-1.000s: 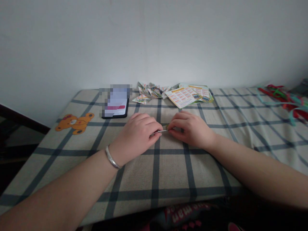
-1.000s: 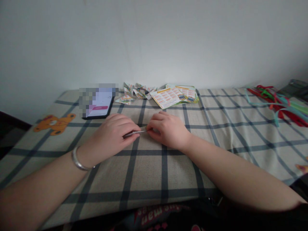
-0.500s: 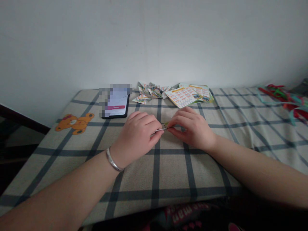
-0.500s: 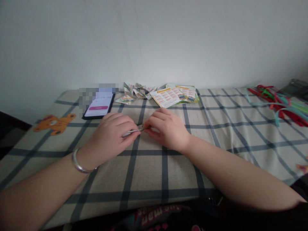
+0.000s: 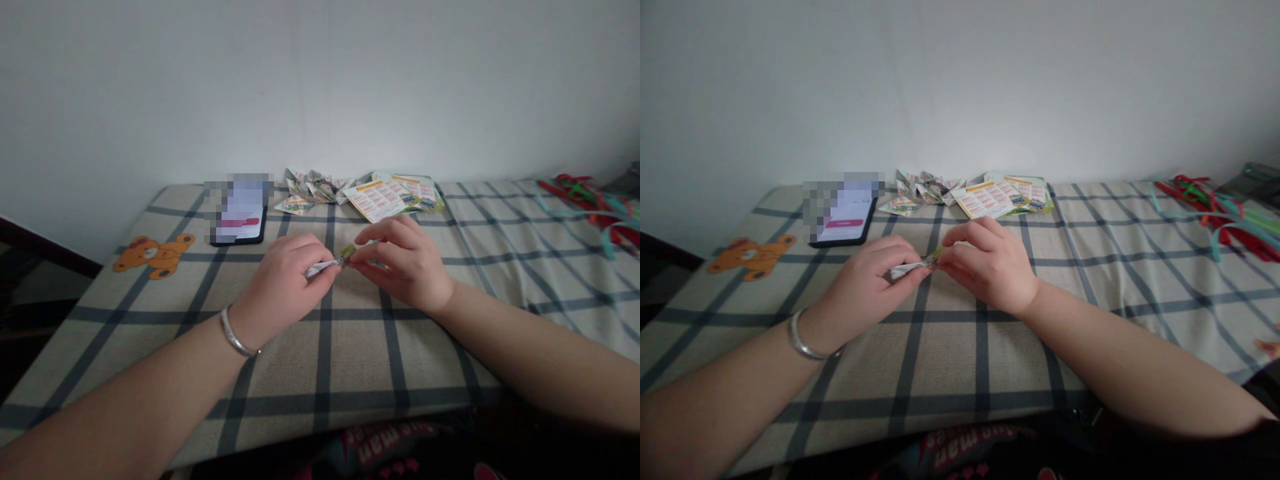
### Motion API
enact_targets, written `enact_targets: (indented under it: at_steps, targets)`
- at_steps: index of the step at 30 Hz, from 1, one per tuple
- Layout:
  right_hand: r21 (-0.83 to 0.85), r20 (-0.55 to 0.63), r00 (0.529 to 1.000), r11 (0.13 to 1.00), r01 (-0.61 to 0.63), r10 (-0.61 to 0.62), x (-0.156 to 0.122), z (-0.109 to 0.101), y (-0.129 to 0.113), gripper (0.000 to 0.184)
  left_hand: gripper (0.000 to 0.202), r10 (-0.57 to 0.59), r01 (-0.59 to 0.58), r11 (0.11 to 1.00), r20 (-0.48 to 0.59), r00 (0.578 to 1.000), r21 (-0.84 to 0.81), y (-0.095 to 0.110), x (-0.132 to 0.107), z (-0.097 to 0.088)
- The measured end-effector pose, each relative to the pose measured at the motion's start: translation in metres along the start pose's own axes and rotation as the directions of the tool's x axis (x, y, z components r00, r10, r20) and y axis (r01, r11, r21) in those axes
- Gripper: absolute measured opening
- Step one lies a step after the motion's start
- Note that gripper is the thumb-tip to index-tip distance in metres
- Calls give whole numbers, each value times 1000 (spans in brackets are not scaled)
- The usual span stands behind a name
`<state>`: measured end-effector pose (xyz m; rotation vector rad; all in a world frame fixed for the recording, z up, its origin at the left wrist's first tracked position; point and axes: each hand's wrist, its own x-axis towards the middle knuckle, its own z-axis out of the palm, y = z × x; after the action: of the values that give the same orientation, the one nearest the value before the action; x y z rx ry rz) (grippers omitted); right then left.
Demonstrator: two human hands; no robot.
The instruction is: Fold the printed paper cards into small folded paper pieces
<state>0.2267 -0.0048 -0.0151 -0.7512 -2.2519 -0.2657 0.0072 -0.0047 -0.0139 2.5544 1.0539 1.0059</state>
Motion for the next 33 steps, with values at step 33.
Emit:
enact_targets:
  at_steps: [33]
  targets:
    - [34,19,1000,999,-22,21,5,3,0,7,18,184,-169,923,-13,983,345,3,-2,-3]
